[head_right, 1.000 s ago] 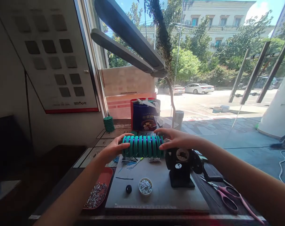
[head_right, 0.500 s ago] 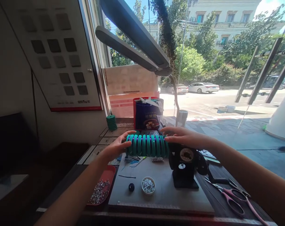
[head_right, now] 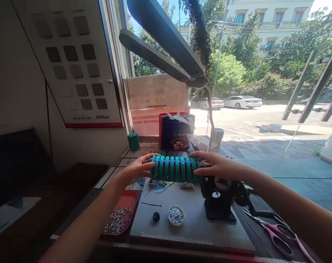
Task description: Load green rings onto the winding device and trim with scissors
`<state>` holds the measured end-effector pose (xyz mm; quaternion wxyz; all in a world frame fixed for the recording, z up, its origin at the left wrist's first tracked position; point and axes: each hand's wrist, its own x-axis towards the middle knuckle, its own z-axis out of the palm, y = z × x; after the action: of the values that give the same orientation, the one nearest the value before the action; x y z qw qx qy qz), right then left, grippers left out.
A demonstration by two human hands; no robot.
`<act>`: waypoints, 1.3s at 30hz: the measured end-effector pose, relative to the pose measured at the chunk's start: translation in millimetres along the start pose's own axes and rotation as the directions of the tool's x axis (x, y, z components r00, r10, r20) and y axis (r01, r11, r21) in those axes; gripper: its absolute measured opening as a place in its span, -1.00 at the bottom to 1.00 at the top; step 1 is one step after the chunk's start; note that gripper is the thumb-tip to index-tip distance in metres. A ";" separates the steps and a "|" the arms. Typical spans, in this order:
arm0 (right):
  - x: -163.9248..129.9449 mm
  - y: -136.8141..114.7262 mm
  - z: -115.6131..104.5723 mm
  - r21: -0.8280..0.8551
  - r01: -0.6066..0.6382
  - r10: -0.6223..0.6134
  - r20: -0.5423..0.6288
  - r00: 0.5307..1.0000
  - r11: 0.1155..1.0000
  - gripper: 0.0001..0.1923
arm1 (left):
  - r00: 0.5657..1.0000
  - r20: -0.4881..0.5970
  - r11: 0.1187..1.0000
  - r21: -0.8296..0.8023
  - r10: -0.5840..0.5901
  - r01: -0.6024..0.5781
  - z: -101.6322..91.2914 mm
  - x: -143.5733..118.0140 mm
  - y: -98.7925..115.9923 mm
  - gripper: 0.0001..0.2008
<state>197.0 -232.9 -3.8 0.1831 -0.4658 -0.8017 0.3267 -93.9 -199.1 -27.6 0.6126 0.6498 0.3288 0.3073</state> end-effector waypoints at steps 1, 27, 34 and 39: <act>-0.4 -0.7 -0.6 0.000 -0.007 0.007 0.005 1.000 1.000 -0.34 | 1.000 0.003 1.000 0.001 0.000 0.000 0.7 -0.3 0.3 -0.46; -21.9 2.5 -9.7 -0.096 0.088 -0.106 -0.211 0.972 0.992 -0.26 | 0.991 -0.104 0.972 0.228 0.082 -0.057 -13.4 4.5 3.4 -0.33; -41.8 7.7 -2.3 -0.200 0.017 -0.096 -0.396 0.913 0.980 -0.39 | 0.923 -0.381 0.706 0.666 0.045 0.241 20.4 -44.1 -32.8 -0.74; -53.0 9.9 9.3 -0.110 0.004 -0.050 -0.422 0.905 0.994 -0.47 | 0.955 -0.271 0.445 0.846 -0.117 0.295 77.9 -60.7 -77.3 -0.74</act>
<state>224.1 -278.7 -16.8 0.3324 -0.5235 -0.7654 0.1721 -71.4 -291.6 -109.3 0.1942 0.7968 0.5675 0.0729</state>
